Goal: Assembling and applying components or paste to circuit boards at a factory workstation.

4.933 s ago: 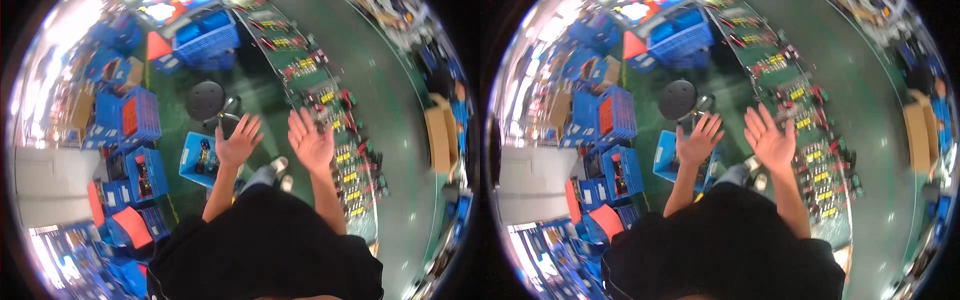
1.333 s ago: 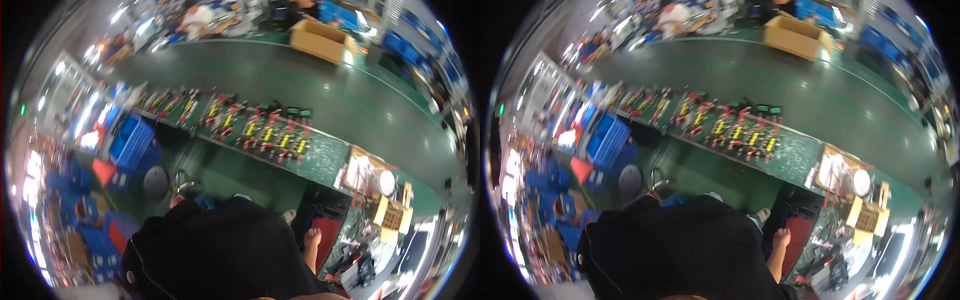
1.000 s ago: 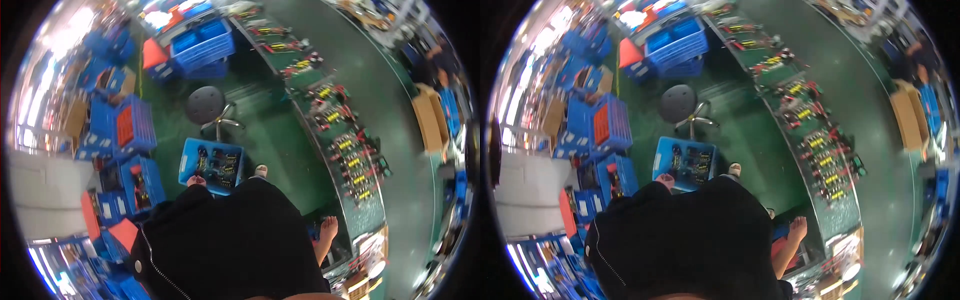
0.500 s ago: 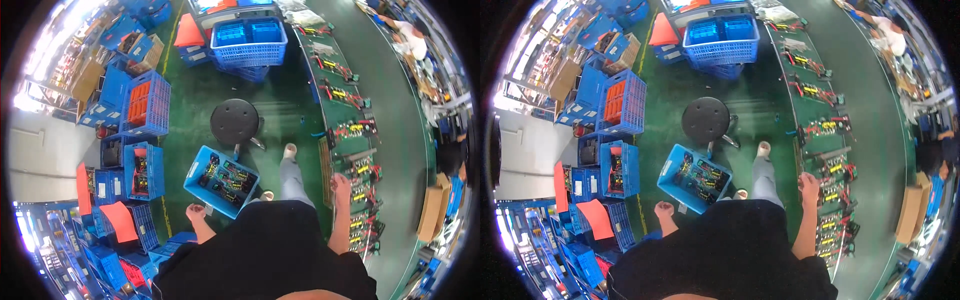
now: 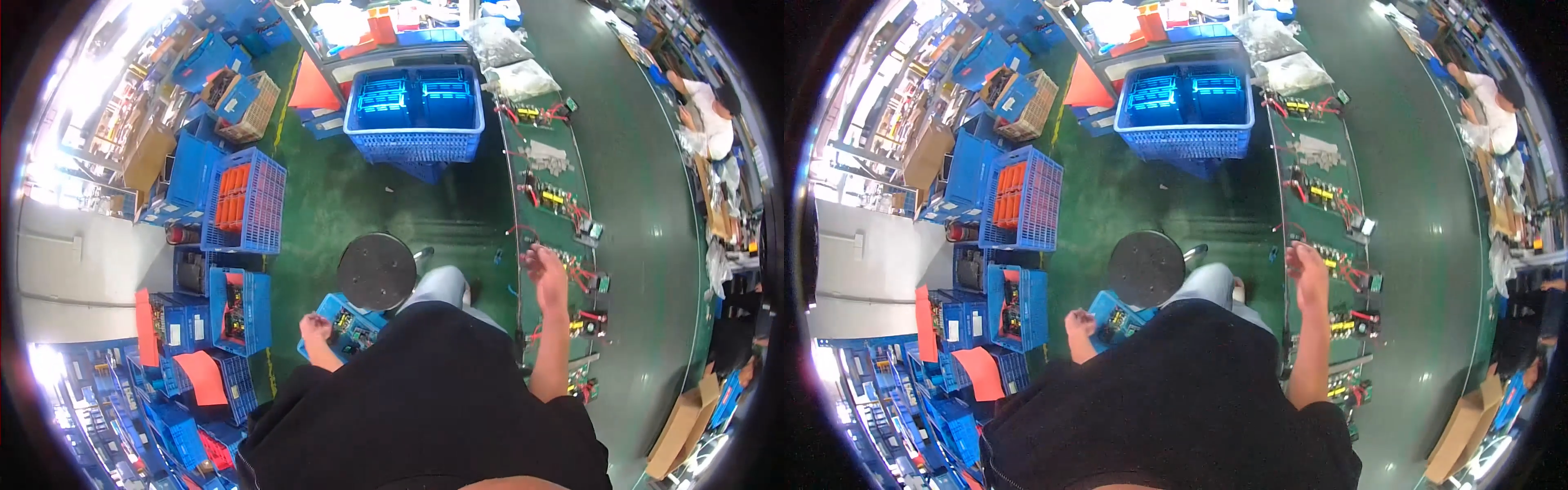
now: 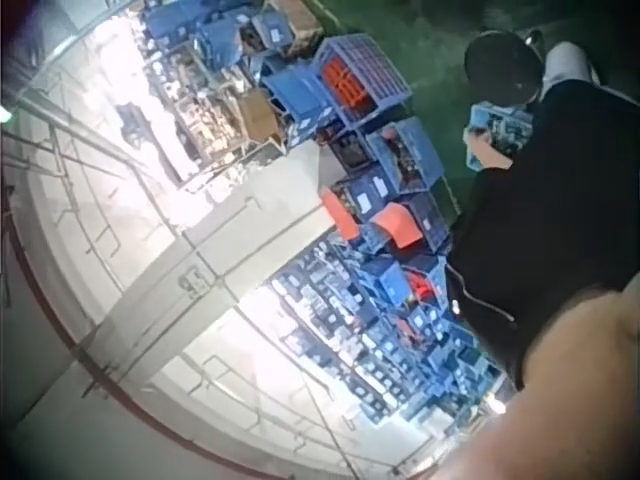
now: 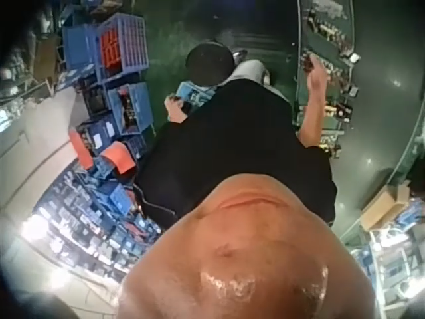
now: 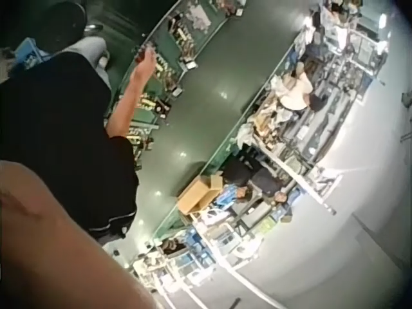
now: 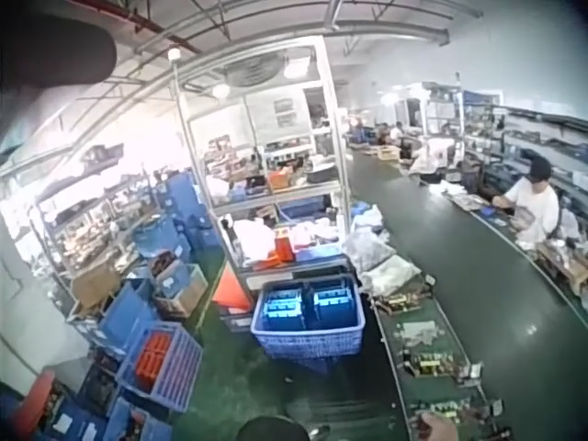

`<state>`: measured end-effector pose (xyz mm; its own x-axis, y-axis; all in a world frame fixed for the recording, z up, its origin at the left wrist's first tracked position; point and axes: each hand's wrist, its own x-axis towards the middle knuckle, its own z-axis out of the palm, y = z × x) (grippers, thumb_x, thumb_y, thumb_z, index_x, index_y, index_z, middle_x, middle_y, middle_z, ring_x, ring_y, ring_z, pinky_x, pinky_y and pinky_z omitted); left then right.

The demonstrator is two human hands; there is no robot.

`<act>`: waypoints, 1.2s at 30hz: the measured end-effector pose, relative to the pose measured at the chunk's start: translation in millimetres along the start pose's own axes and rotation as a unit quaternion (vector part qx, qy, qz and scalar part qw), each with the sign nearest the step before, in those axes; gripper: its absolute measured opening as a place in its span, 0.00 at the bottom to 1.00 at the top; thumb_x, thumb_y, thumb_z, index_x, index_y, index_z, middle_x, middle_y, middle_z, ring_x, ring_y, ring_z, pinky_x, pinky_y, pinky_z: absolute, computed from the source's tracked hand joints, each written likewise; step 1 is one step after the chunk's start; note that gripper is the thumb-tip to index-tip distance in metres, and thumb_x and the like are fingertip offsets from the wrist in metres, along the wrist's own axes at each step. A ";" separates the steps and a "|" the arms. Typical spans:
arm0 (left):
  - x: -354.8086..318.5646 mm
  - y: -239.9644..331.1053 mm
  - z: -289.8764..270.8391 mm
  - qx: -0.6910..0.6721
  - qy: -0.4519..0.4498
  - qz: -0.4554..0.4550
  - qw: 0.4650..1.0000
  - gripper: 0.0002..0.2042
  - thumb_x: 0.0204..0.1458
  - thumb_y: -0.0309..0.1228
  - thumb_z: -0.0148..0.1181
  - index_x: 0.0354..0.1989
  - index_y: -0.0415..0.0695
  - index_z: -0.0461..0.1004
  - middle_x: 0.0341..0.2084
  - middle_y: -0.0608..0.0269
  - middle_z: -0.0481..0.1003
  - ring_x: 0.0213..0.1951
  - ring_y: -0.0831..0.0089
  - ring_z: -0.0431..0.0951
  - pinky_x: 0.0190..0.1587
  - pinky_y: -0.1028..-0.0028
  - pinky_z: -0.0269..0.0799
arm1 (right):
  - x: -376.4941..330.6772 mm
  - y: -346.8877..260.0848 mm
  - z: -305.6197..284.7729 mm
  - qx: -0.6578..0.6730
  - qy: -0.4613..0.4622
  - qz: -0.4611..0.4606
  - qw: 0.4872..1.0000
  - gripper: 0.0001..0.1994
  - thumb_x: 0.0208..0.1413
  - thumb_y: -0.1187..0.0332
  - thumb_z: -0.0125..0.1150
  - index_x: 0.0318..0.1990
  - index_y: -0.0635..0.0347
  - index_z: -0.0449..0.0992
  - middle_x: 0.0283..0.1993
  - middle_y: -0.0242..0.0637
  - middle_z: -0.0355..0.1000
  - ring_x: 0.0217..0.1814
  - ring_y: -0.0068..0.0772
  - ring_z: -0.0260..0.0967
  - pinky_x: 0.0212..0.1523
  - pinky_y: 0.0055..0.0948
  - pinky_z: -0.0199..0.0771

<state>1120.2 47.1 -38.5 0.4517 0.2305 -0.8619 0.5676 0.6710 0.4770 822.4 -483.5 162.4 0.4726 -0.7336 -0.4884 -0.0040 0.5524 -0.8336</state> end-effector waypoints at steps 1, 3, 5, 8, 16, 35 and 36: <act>-21.4 7.3 39.0 0.013 -0.022 0.004 1.000 0.06 0.43 0.23 0.53 0.20 0.46 0.65 0.12 0.70 0.64 0.13 0.73 0.62 0.19 0.77 0.63 | 17.6 -1.0 12.2 0.003 -0.018 0.013 1.000 0.10 0.60 0.63 0.54 0.45 0.54 0.76 0.39 0.26 0.76 0.39 0.18 0.70 0.37 0.22 0.66; -32.1 30.8 78.2 0.025 -0.038 0.016 0.999 0.12 0.46 0.23 0.54 0.15 0.50 0.61 0.10 0.72 0.61 0.15 0.76 0.63 0.20 0.75 0.63 | 49.4 -11.7 49.0 -0.001 -0.046 0.043 0.998 0.10 0.61 0.63 0.53 0.45 0.55 0.76 0.39 0.27 0.76 0.39 0.18 0.71 0.36 0.22 0.67; -25.2 42.0 106.1 0.043 -0.022 0.021 0.999 0.14 0.48 0.24 0.54 0.15 0.51 0.60 0.10 0.73 0.60 0.14 0.77 0.62 0.20 0.77 0.63 | 80.5 -8.7 77.7 0.018 -0.068 0.067 0.995 0.10 0.61 0.63 0.53 0.45 0.55 0.76 0.39 0.27 0.76 0.39 0.18 0.72 0.36 0.23 0.68; -14.1 55.5 163.2 0.078 0.013 0.032 0.996 0.13 0.48 0.25 0.54 0.15 0.51 0.61 0.10 0.73 0.60 0.14 0.77 0.63 0.19 0.78 0.62 | 127.7 4.3 108.3 0.061 -0.081 0.105 0.989 0.10 0.61 0.63 0.53 0.45 0.54 0.76 0.39 0.27 0.77 0.38 0.19 0.72 0.35 0.24 0.69; 132.3 75.0 417.5 0.205 0.030 0.011 0.978 0.10 0.43 0.25 0.52 0.15 0.51 0.60 0.10 0.72 0.58 0.14 0.76 0.61 0.18 0.77 0.59 | 251.1 29.8 200.5 0.240 0.101 0.164 0.951 0.08 0.58 0.63 0.57 0.40 0.55 0.77 0.35 0.26 0.75 0.35 0.19 0.71 0.32 0.22 0.68; 153.8 76.9 784.4 0.715 -0.264 0.222 0.609 0.07 0.42 0.30 0.56 0.23 0.39 0.75 0.16 0.66 0.70 0.16 0.76 0.68 0.20 0.74 0.66 | 315.9 22.0 370.5 0.349 0.295 0.134 0.879 0.11 0.57 0.62 0.57 0.43 0.59 0.73 0.37 0.31 0.72 0.35 0.22 0.69 0.35 0.22 0.67; 150.5 64.0 784.4 0.721 -0.295 0.243 0.578 0.09 0.42 0.33 0.57 0.25 0.39 0.78 0.16 0.65 0.72 0.17 0.77 0.70 0.22 0.74 0.68 | 310.6 31.2 368.9 0.361 0.298 0.129 0.874 0.11 0.57 0.62 0.57 0.42 0.59 0.73 0.37 0.31 0.72 0.35 0.22 0.69 0.35 0.23 0.67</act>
<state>1764.4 -428.1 -2.6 0.7138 -0.4213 -0.5595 0.0660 -0.7548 0.6526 1294.2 -548.0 80.0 -0.0056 -0.5050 -0.8631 0.6161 0.6781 -0.4007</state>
